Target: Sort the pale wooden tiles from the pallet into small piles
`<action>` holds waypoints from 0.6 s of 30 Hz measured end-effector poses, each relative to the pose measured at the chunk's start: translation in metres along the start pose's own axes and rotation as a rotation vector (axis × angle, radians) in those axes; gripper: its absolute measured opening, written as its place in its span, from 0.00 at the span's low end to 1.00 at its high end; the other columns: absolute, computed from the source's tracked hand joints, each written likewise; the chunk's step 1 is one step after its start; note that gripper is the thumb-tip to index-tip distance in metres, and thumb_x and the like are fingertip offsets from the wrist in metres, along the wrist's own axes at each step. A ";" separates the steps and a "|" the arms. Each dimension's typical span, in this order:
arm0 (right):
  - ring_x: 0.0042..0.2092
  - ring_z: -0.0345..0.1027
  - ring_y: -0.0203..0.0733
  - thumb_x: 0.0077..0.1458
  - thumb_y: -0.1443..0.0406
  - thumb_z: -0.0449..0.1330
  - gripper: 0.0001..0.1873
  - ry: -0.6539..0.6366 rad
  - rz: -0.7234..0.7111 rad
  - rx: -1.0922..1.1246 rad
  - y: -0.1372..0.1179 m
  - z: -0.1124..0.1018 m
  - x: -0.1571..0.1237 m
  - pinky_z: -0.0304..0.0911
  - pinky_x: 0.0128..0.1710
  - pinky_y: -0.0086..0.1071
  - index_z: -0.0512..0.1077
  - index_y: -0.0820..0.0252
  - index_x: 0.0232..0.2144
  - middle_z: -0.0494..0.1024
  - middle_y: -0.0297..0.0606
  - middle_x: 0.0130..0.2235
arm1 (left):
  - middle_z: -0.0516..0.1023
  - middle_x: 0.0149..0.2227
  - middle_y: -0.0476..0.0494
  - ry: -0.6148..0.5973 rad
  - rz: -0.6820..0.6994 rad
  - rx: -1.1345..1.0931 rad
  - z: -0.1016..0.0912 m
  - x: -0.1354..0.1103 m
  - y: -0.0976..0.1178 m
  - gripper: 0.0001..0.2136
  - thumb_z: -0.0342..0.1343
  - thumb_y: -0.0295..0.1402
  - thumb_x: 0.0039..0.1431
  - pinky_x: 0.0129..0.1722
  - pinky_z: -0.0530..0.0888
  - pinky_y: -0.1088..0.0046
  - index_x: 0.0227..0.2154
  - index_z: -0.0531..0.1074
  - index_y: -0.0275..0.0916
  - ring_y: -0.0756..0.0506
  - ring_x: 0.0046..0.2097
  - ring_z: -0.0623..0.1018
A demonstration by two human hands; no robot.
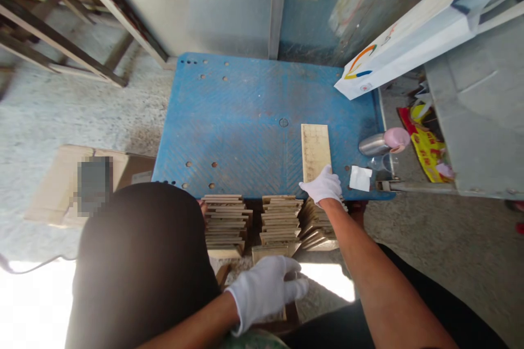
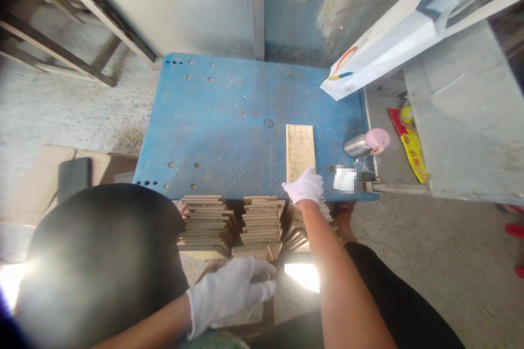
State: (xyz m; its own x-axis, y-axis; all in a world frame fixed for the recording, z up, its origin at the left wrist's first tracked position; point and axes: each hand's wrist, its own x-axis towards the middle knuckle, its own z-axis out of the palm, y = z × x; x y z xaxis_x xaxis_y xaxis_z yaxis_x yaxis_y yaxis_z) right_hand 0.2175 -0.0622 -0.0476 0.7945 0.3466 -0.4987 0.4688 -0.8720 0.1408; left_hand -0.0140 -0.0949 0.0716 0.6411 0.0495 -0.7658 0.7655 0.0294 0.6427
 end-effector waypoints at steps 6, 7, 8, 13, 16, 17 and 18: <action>0.53 0.61 0.61 0.29 0.36 0.66 0.72 0.034 -0.050 0.020 0.005 0.011 -0.002 0.61 0.48 0.47 0.41 0.67 0.66 0.58 0.62 0.55 | 0.78 0.48 0.37 0.124 0.065 -0.298 -0.013 0.039 0.031 0.23 0.53 0.39 0.57 0.49 0.72 0.69 0.52 0.72 0.29 0.41 0.48 0.77; 0.53 0.60 0.61 0.29 0.37 0.66 0.73 0.033 -0.049 0.015 0.005 0.012 -0.002 0.60 0.49 0.47 0.41 0.67 0.66 0.57 0.63 0.56 | 0.77 0.50 0.35 0.158 0.065 -0.359 -0.017 0.051 0.034 0.24 0.54 0.39 0.57 0.50 0.71 0.69 0.53 0.70 0.28 0.41 0.50 0.77; 0.54 0.59 0.61 0.29 0.37 0.67 0.73 0.030 -0.048 0.015 0.005 0.013 -0.001 0.59 0.49 0.47 0.40 0.67 0.67 0.56 0.63 0.57 | 0.77 0.51 0.34 0.188 0.074 -0.398 -0.021 0.062 0.037 0.25 0.55 0.38 0.57 0.51 0.71 0.68 0.54 0.69 0.27 0.41 0.50 0.77; 0.53 0.59 0.61 0.32 0.40 0.67 0.71 0.015 -0.053 0.024 0.006 0.014 0.005 0.60 0.47 0.46 0.40 0.67 0.67 0.57 0.62 0.55 | 0.78 0.50 0.37 0.343 0.166 -0.452 -0.054 0.112 0.039 0.19 0.53 0.35 0.59 0.52 0.71 0.72 0.50 0.72 0.30 0.44 0.50 0.77; 0.53 0.59 0.61 0.35 0.42 0.66 0.66 0.021 -0.050 0.014 0.005 0.014 0.006 0.61 0.46 0.46 0.42 0.67 0.67 0.58 0.60 0.53 | 0.77 0.51 0.35 0.451 0.088 -0.376 -0.075 0.133 0.037 0.23 0.55 0.39 0.59 0.51 0.71 0.73 0.53 0.70 0.29 0.44 0.51 0.77; 0.52 0.60 0.61 0.36 0.42 0.66 0.65 0.027 -0.050 0.013 0.005 0.014 0.006 0.61 0.45 0.46 0.43 0.67 0.66 0.59 0.60 0.52 | 0.76 0.52 0.34 0.478 0.056 -0.332 -0.080 0.139 0.036 0.24 0.55 0.39 0.59 0.52 0.71 0.73 0.54 0.70 0.29 0.43 0.51 0.76; 0.52 0.60 0.61 0.36 0.43 0.66 0.65 0.031 -0.049 0.012 0.004 0.014 0.006 0.61 0.45 0.46 0.44 0.68 0.66 0.59 0.59 0.52 | 0.75 0.53 0.33 0.497 0.032 -0.293 -0.085 0.146 0.036 0.25 0.55 0.40 0.58 0.52 0.70 0.72 0.54 0.69 0.29 0.43 0.52 0.76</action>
State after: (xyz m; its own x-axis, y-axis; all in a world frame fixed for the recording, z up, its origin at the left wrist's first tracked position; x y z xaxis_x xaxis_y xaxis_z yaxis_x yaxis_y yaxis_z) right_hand 0.2189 -0.0687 -0.0616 0.7823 0.3994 -0.4780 0.5029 -0.8578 0.1062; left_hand 0.1022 -0.0013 -0.0153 0.5067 0.5162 -0.6905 0.6539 0.2918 0.6980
